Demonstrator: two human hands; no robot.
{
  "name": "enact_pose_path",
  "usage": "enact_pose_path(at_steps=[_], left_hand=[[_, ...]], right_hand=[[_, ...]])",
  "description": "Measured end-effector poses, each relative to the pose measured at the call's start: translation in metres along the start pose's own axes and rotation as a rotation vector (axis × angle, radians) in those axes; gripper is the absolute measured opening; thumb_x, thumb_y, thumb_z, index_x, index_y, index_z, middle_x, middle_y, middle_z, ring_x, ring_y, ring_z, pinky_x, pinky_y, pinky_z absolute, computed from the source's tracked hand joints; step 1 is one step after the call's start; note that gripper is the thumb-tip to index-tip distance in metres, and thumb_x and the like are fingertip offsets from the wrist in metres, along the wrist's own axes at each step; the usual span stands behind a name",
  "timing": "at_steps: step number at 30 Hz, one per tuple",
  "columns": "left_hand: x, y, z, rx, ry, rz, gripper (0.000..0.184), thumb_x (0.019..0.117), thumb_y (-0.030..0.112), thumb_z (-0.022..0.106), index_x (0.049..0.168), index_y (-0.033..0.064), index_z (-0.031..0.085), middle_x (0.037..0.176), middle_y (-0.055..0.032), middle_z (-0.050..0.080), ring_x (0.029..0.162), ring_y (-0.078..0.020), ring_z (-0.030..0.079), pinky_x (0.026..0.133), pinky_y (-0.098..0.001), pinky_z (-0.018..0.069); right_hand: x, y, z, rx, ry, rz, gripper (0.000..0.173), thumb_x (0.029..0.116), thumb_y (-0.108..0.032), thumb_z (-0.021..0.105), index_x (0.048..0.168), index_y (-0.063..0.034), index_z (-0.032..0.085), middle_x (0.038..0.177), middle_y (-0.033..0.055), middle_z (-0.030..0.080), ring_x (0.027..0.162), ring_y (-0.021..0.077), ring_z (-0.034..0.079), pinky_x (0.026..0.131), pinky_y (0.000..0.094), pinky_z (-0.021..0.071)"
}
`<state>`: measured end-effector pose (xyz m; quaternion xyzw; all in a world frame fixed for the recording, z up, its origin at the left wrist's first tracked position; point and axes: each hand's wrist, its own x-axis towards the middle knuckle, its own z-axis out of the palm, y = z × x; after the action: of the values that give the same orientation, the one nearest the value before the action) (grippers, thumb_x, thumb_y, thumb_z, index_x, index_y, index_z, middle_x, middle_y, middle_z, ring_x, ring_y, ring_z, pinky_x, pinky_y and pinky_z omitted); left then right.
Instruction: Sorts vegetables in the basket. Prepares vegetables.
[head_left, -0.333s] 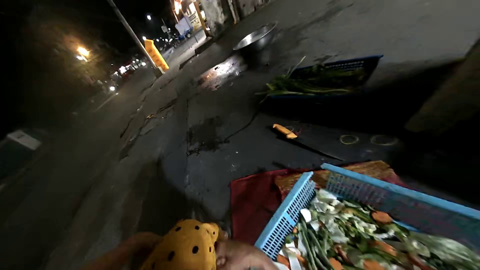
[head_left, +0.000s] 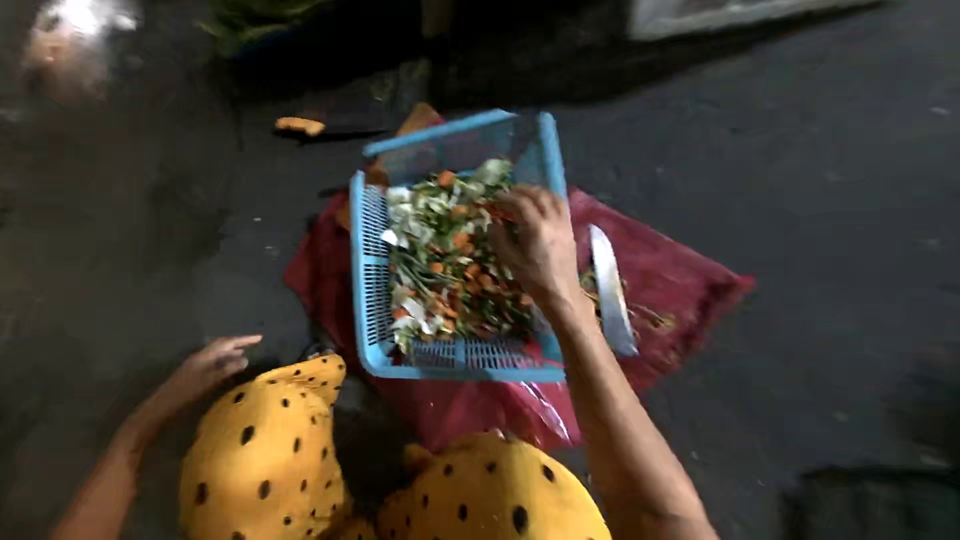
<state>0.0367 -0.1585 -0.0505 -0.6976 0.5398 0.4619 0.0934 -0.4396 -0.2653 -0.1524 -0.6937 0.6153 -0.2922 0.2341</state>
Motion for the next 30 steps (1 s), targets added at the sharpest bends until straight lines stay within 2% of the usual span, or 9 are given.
enact_pose_path(at_steps=[3, 6, 10, 13, 15, 18, 21, 24, 30], left_hand=[[0.052, 0.006, 0.034, -0.375, -0.224, 0.129, 0.054, 0.1086, 0.034, 0.033, 0.152, 0.0041, 0.044, 0.149, -0.0123, 0.056, 0.133, -0.0199, 0.057, 0.11, -0.0383, 0.047], [0.04, 0.029, 0.097, -0.511, -0.332, 0.262, 0.044, 0.1091, 0.024, 0.04, 0.136, -0.0044, 0.059, 0.129, -0.0134, 0.07, 0.118, -0.02, 0.067, 0.105, -0.0348, 0.0522], [-0.002, 0.049, 0.104, -0.438, -0.291, 0.41, 0.035, 0.1073, 0.018, 0.044, 0.109, -0.0008, 0.074, 0.099, -0.0101, 0.079, 0.091, -0.0149, 0.077, 0.087, -0.0266, 0.0607], [-0.019, 0.054, 0.073, -0.564, -0.516, 0.112, 0.051, 0.1103, 0.027, 0.027, 0.097, 0.0083, 0.072, 0.102, -0.0117, 0.079, 0.099, -0.0201, 0.076, 0.09, -0.0307, 0.06], [-0.025, 0.041, 0.068, -0.575, -0.543, 0.143, 0.057, 0.1117, 0.038, 0.028, 0.096, 0.013, 0.077, 0.103, -0.0099, 0.079, 0.099, -0.0182, 0.077, 0.091, -0.0289, 0.0602], [-0.024, 0.034, 0.087, -0.758, -0.459, 0.164, 0.052, 0.1112, 0.034, 0.031, 0.101, 0.0096, 0.075, 0.1, -0.0143, 0.079, 0.092, -0.0233, 0.078, 0.085, -0.0333, 0.0626], [0.02, 0.016, 0.085, -0.641, -0.637, 0.35, 0.052, 0.11, 0.036, 0.034, 0.132, 0.0007, 0.065, 0.121, -0.0137, 0.073, 0.102, -0.0195, 0.074, 0.092, -0.0327, 0.0601], [0.066, 0.021, 0.079, -0.386, -0.484, 0.431, 0.04, 0.1075, 0.022, 0.045, 0.139, 0.0014, 0.059, 0.123, -0.0085, 0.071, 0.106, -0.0105, 0.069, 0.096, -0.0279, 0.0555], [0.16, 0.093, 0.066, 0.026, 0.109, 0.529, 0.028, 0.1062, 0.011, 0.053, 0.129, 0.0037, 0.066, 0.13, -0.0188, 0.064, 0.113, -0.0309, 0.066, 0.098, -0.0514, 0.054]], right_hand=[[-0.04, 0.037, -0.013, -0.112, 0.184, 0.393, 0.068, 0.0954, -0.035, 0.066, 0.153, -0.0055, 0.043, 0.155, 0.0274, 0.041, 0.144, 0.0522, 0.034, 0.106, 0.0703, 0.0373], [-0.06, 0.04, 0.005, -0.094, 0.03, 0.637, 0.086, 0.0918, -0.029, 0.073, 0.162, -0.0095, 0.027, 0.155, 0.0298, 0.04, 0.131, 0.0561, 0.048, 0.092, 0.0745, 0.0446], [-0.075, 0.034, 0.015, -0.14, -0.07, 0.66, 0.084, 0.0962, -0.005, 0.059, 0.166, -0.019, 0.014, 0.13, 0.0314, 0.056, 0.091, 0.0538, 0.066, 0.065, 0.0684, 0.0518], [-0.076, 0.029, 0.002, -0.143, -0.094, 0.602, 0.083, 0.0959, -0.005, 0.059, 0.165, -0.0205, 0.017, 0.122, 0.0306, 0.061, 0.089, 0.0535, 0.066, 0.065, 0.069, 0.0513], [-0.076, 0.022, -0.005, -0.149, -0.114, 0.556, 0.084, 0.0948, -0.004, 0.061, 0.165, -0.0167, 0.018, 0.122, 0.0313, 0.062, 0.09, 0.0535, 0.066, 0.067, 0.0704, 0.0508], [-0.084, 0.016, -0.008, -0.156, -0.098, 0.535, 0.081, 0.0948, -0.007, 0.063, 0.164, -0.0148, 0.022, 0.115, 0.0309, 0.066, 0.088, 0.0525, 0.067, 0.07, 0.0714, 0.0501], [-0.107, 0.009, 0.002, -0.144, -0.066, 0.613, 0.081, 0.0941, -0.008, 0.065, 0.164, -0.0151, 0.025, 0.11, 0.0304, 0.068, 0.09, 0.0529, 0.067, 0.074, 0.072, 0.0493], [-0.13, 0.009, 0.004, -0.158, -0.061, 0.727, 0.073, 0.0972, -0.012, 0.065, 0.162, -0.0149, 0.031, 0.121, 0.0302, 0.066, 0.103, 0.0515, 0.067, 0.085, 0.0702, 0.0496], [-0.146, 0.003, -0.024, -0.259, 0.122, 0.566, 0.044, 0.1005, -0.015, 0.061, 0.141, 0.001, 0.057, 0.135, 0.0305, 0.058, 0.12, 0.0489, 0.059, 0.096, 0.0652, 0.0489]])
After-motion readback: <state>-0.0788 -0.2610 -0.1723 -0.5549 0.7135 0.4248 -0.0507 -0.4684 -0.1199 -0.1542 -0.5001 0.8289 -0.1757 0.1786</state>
